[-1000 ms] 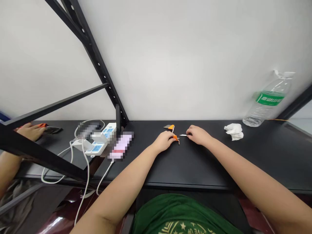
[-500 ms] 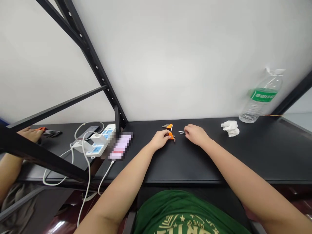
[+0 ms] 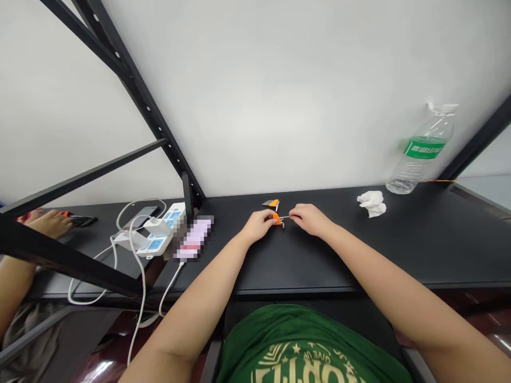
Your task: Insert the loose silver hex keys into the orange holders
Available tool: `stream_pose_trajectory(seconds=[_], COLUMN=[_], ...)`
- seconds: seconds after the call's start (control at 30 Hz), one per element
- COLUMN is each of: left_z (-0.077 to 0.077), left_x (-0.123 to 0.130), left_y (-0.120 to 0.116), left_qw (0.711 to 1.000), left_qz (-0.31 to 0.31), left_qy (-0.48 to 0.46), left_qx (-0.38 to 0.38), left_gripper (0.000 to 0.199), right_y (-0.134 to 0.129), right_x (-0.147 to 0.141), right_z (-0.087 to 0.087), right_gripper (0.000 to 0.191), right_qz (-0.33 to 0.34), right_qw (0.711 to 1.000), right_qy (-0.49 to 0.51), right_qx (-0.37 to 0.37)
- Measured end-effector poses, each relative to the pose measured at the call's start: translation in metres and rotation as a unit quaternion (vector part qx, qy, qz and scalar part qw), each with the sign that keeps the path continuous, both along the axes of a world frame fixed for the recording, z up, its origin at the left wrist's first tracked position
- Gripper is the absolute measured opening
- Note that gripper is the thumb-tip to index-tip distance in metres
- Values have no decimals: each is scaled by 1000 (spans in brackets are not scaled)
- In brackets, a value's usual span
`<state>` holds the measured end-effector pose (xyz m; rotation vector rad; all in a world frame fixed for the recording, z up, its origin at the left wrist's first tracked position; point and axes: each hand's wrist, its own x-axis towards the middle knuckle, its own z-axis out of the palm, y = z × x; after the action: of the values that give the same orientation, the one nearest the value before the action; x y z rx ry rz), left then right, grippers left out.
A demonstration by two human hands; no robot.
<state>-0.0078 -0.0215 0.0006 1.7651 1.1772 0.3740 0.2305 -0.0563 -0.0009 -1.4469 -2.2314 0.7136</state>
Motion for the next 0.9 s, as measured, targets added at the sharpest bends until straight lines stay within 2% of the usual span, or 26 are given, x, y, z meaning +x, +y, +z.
stream_pose_trajectory(seconds=[0.13,0.27,0.37,0.47,0.6,0.7,0.9], left_z=[1,1,-1,-1,-1,-1,1], left_x=[2,4,4,4,4,4,3], left_y=[-2,-4,-4,-3,-4,-5,-6], left_qw=[1000,999,998,998,999,1000,998], left_qz=[-8,-19,-12,2,11,0,-52], left_qy=[-5,-36,-50,-56,-29,-2,16], left_qx=[-11,-19,-30,-41,-38,-13,40], left_gripper=[15,15,16,16,15,14,12], right_y=[-1,-5,-6,-3,4,8,7], right_x=[-5,-20,-26,-16,14,30,22], right_z=[1,2,1,-2,-9,-13,-5], right_gripper=[24,25,26,26,18,14,18], right_qz=[15,30,-2,-57,-98,-73,-68], right_qw=[1000,998,995,993,994,990,976], right_qy=[-6,51,95,100,0,-69,-168], right_qx=[13,16,-11,-18,-48,-103,-124])
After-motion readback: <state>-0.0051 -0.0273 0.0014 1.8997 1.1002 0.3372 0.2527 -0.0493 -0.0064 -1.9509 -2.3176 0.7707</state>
